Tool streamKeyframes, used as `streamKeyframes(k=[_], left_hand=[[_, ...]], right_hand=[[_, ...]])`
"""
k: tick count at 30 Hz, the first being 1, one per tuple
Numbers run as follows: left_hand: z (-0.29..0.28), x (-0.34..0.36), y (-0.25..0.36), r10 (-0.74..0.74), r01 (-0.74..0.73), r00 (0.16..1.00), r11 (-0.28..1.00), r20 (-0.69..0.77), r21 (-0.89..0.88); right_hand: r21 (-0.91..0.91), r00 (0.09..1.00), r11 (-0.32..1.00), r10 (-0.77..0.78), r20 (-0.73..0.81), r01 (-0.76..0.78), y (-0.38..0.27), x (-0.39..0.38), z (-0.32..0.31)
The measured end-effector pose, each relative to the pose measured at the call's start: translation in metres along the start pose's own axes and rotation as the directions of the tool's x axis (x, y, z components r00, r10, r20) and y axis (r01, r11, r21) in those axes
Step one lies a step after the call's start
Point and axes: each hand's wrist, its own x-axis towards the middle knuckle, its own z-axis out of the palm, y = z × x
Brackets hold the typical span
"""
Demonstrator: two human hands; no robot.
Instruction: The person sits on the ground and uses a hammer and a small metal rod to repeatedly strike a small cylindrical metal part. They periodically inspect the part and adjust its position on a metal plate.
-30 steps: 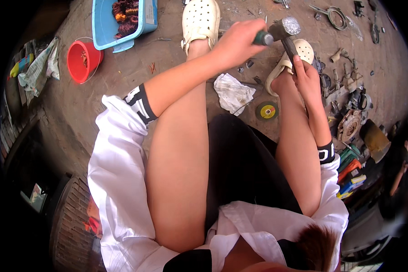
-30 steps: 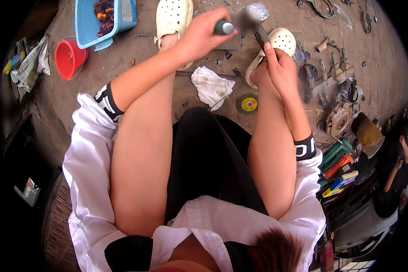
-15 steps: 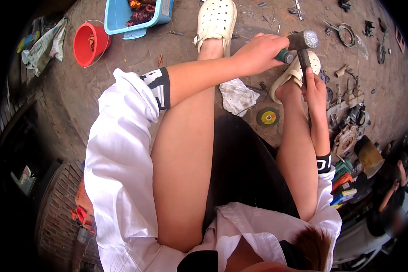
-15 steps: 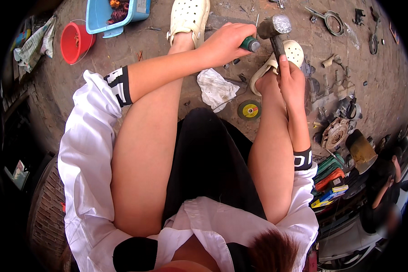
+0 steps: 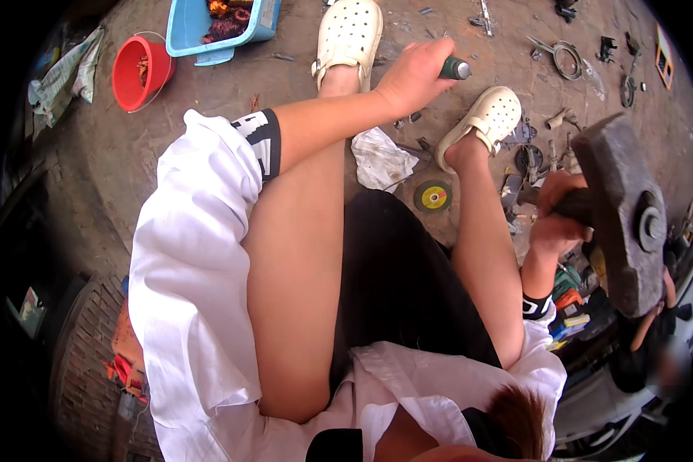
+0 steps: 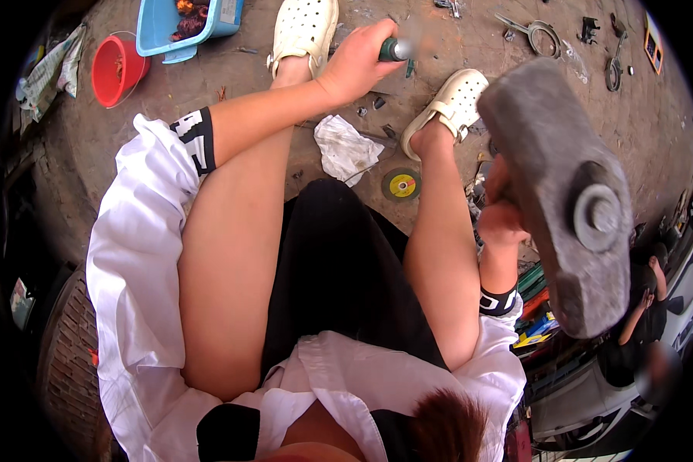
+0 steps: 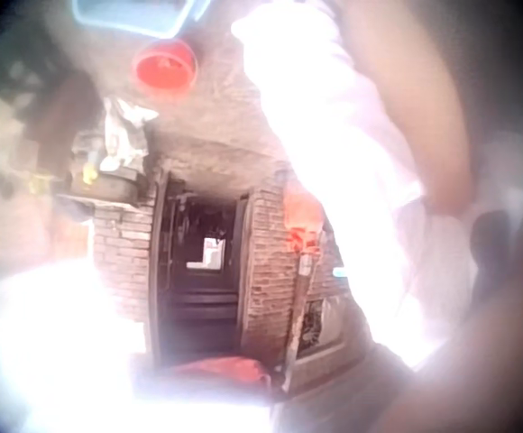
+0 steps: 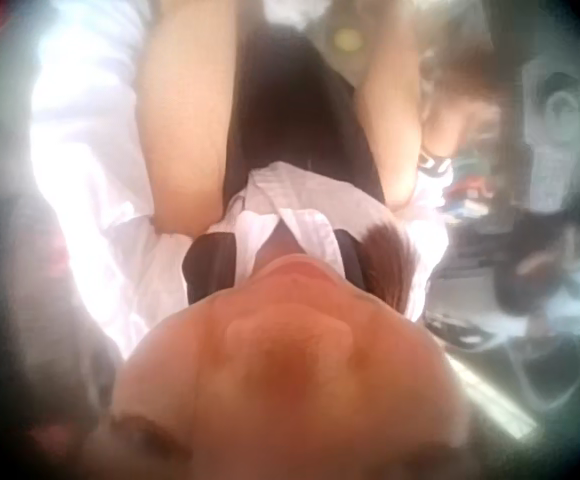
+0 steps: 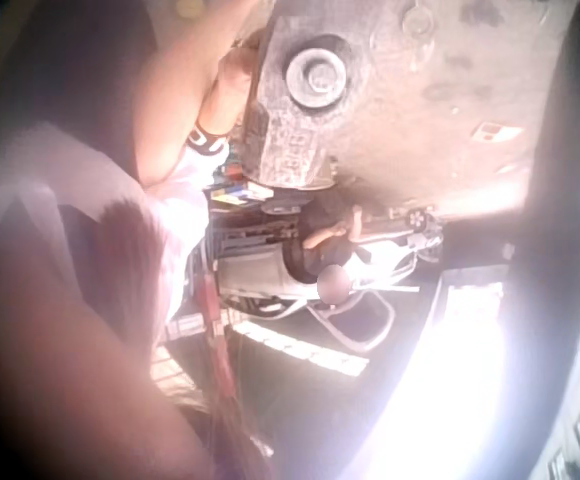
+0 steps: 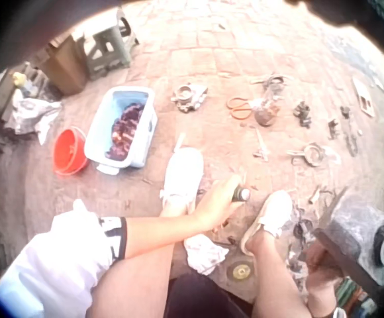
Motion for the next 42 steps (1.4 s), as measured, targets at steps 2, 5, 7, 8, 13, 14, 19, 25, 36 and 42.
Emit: streamKeyframes(k=[2, 5, 7, 8, 13, 14, 19, 25, 36, 42], left_hand=[[-0.002, 0.002, 0.002, -0.006, 0.006, 1.000, 1.000, -0.006, -0.028], [-0.009, -0.008, -0.022, -0.019, 0.018, 1.000, 0.997, 0.003, 0.072], [-0.010, -0.006, -0.014, 0.013, -0.014, 1.000, 0.999, 0.014, 0.034], [-0.008, -0.013, -0.004, 0.032, -0.033, 0.999, 0.999, 0.029, 0.017], [-0.006, -0.011, 0.025, 0.262, -0.248, 0.944, 0.964, 0.201, -0.093], [-0.004, -0.011, 0.025, 0.237, -0.223, 0.948, 0.971, 0.213, -0.086], [-0.009, -0.014, 0.019, 0.159, -0.149, 0.962, 0.987, 0.223, -0.063], [-0.007, -0.013, 0.013, 0.143, -0.132, 0.970, 0.989, 0.196, -0.069], [-0.075, 0.022, 0.020, -0.248, 0.039, 0.863, 0.901, -0.439, -0.432], [-0.100, 0.019, 0.029, -0.407, 0.105, 0.751, 0.851, -0.519, -0.515]], right_hand=[[-0.417, 1.000, 0.909, 0.006, 0.020, 0.003, 0.029, -0.007, 0.018], [-0.490, 0.882, 0.816, 0.436, 0.177, -0.305, 0.048, -0.004, 0.038], [-0.243, 0.842, 0.842, 0.522, 0.139, -0.482, 0.050, -0.024, 0.023], [-0.203, 0.874, 0.862, 0.483, 0.050, -0.465, 0.040, -0.027, 0.019], [-0.103, 0.880, 0.879, 0.448, -0.157, -0.466, 0.046, -0.007, 0.015], [-0.088, 0.867, 0.867, 0.475, -0.148, -0.490, 0.046, -0.005, 0.016], [-0.350, 0.828, 0.753, 0.536, -0.164, -0.557, 0.063, -0.002, 0.027], [-0.742, 0.726, 0.444, 0.682, -0.084, -0.503, 0.101, -0.020, 0.036], [-0.806, 0.963, 0.559, 0.043, 0.265, 0.197, 0.125, -0.005, 0.053], [-0.447, 0.869, 0.892, 0.166, 0.466, 0.070, 0.131, 0.040, 0.132]])
